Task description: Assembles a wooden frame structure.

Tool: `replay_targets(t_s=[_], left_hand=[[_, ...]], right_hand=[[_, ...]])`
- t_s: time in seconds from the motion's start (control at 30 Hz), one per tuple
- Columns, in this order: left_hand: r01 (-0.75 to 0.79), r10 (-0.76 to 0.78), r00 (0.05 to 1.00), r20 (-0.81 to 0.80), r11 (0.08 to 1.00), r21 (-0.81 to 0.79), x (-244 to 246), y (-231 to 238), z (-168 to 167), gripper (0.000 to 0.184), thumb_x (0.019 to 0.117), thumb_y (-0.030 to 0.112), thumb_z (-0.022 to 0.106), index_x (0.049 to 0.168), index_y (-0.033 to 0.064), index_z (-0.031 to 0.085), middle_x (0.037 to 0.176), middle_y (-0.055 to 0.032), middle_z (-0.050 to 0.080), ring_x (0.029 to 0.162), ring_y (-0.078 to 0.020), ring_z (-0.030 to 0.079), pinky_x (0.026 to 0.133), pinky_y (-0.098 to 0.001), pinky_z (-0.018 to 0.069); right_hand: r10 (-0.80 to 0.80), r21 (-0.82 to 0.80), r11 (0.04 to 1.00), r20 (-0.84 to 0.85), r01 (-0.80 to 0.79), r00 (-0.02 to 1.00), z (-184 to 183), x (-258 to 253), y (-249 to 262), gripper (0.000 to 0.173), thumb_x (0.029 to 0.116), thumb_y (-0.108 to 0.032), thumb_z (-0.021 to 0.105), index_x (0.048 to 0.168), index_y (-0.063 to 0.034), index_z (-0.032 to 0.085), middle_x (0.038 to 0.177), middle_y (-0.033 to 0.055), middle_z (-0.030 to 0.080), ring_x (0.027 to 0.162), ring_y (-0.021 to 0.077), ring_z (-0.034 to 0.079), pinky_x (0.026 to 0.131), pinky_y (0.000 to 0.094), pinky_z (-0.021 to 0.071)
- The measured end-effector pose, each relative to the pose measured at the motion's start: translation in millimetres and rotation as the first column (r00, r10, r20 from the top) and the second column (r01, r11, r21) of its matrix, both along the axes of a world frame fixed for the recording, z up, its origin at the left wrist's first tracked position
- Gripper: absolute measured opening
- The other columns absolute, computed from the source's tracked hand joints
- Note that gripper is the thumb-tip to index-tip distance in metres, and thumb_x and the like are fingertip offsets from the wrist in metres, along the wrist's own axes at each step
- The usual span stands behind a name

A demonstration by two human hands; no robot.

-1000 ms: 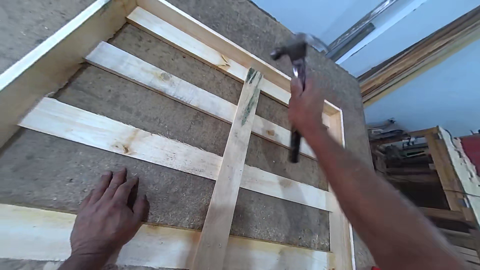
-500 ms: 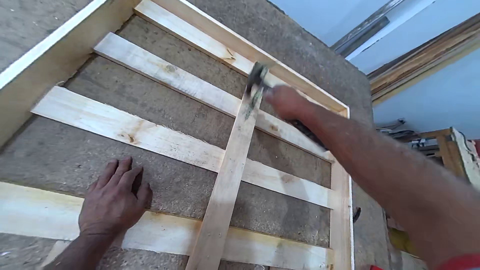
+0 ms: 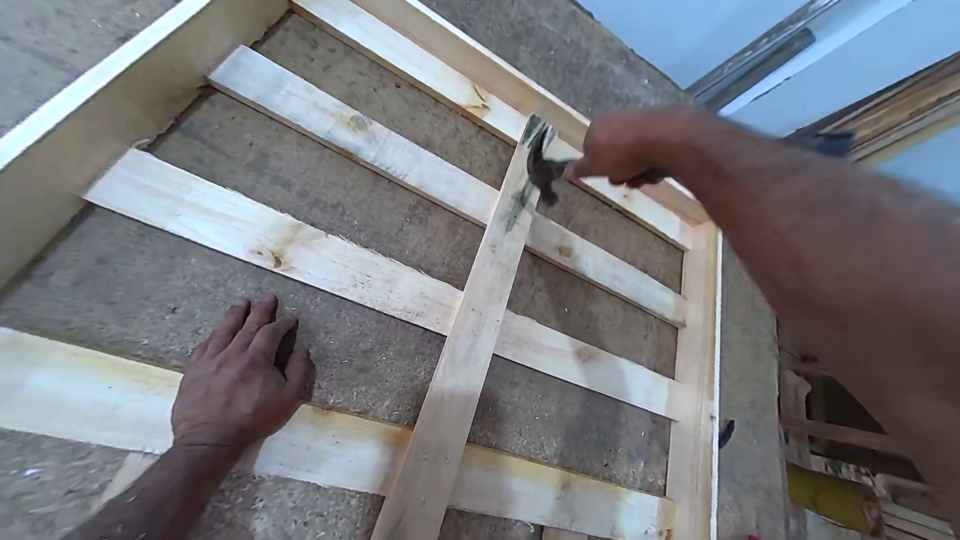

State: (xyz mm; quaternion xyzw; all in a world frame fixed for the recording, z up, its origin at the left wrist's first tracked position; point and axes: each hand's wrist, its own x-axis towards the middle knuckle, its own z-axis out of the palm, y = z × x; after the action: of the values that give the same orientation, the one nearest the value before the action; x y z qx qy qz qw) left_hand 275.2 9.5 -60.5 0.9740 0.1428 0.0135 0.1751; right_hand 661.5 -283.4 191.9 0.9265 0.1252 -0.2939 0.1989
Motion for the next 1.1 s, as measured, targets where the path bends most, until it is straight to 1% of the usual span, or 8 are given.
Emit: replay_targets(t_s=[0.17,0.27,0.37,0.47,0.57,0.8,0.97,1.1], left_hand=[[-0.001,0.001,1.000,-0.015,1.000,0.002,2,0,0,0.065,0.0920,0.054,0.038,0.135,0.0139,0.065,0.158,-0.0072,0.047,0.150,-0.0350,0.038,0.114,-0.0597,0.0368],[0.007,-0.007,1.000,-0.002,1.000,0.011,2,0,0,0.064,0.0917,0.053,0.037,0.133,0.0135,0.066,0.157,-0.0078,0.049,0.149,-0.0350,0.039,0.113,-0.0597,0.0377],[-0.003,0.003,1.000,-0.017,1.000,-0.005,0,0,0,0.064,0.0927,0.054,0.039,0.133,0.0121,0.065,0.158,-0.0078,0.048,0.149,-0.0354,0.039,0.113,-0.0604,0.0373],[-0.004,0.004,1.000,-0.013,1.000,-0.011,2,0,-1,0.064,0.0929,0.054,0.039,0.132,0.0108,0.066,0.158,-0.0086,0.048,0.150,-0.0351,0.038,0.114,-0.0601,0.0365],[0.005,-0.005,1.000,0.003,1.000,0.000,2,-1,2,0.064,0.0924,0.054,0.038,0.131,0.0111,0.066,0.157,-0.0089,0.049,0.149,-0.0355,0.039,0.113,-0.0601,0.0379],[0.000,-0.001,1.000,-0.007,1.000,-0.030,-1,-2,2,0.063,0.0936,0.052,0.038,0.132,0.0099,0.066,0.157,-0.0094,0.048,0.149,-0.0365,0.038,0.114,-0.0607,0.0361],[0.010,-0.010,1.000,0.020,1.000,-0.018,1,0,-1,0.064,0.0930,0.053,0.038,0.131,0.0092,0.066,0.157,-0.0112,0.049,0.148,-0.0376,0.039,0.113,-0.0618,0.0377],[0.009,-0.009,1.000,-0.015,1.000,-0.002,-2,0,-1,0.065,0.0940,0.055,0.036,0.134,0.0126,0.064,0.159,-0.0085,0.046,0.150,-0.0354,0.037,0.114,-0.0600,0.0365]], right_hand=[[-0.208,0.510,0.860,0.310,0.022,0.928,-52,-41,-31,0.063,0.1098,-0.053,0.029,0.111,0.0015,0.060,0.090,0.0221,0.063,0.083,0.0391,0.067,0.074,0.0609,0.0537],[-0.215,0.403,0.901,0.100,0.158,0.971,-99,-58,-55,0.063,0.1102,-0.052,0.032,0.106,0.0035,0.062,0.088,0.0240,0.064,0.081,0.0407,0.067,0.071,0.0619,0.0539],[-0.224,0.384,0.914,0.206,0.132,0.953,-68,-55,-55,0.062,0.1083,-0.052,0.039,0.098,0.0037,0.064,0.089,0.0249,0.065,0.085,0.0418,0.067,0.074,0.0634,0.0537],[-0.439,0.634,0.762,0.360,0.129,0.823,-88,-72,-54,0.061,0.1086,-0.053,0.032,0.112,0.0013,0.059,0.085,0.0185,0.064,0.079,0.0353,0.068,0.071,0.0577,0.0558],[-0.362,0.476,0.844,0.167,0.247,0.917,-115,-77,-56,0.064,0.1106,-0.051,0.030,0.109,0.0054,0.061,0.092,0.0250,0.066,0.088,0.0410,0.069,0.077,0.0610,0.0548],[-0.200,0.483,0.874,0.272,0.046,0.941,-45,-73,-36,0.058,0.1079,-0.055,0.037,0.108,-0.0024,0.060,0.085,0.0177,0.063,0.077,0.0351,0.066,0.069,0.0569,0.0536],[-0.072,0.054,0.995,-0.100,0.078,0.992,-22,-46,-48,0.059,0.1077,-0.052,0.043,0.092,0.0002,0.065,0.073,0.0180,0.061,0.061,0.0318,0.062,0.059,0.0532,0.0538],[-0.196,0.401,0.913,0.274,0.074,0.942,-8,-66,-48,0.067,0.1077,-0.059,0.032,0.101,0.0008,0.061,0.080,0.0189,0.062,0.071,0.0358,0.066,0.065,0.0586,0.0542]])
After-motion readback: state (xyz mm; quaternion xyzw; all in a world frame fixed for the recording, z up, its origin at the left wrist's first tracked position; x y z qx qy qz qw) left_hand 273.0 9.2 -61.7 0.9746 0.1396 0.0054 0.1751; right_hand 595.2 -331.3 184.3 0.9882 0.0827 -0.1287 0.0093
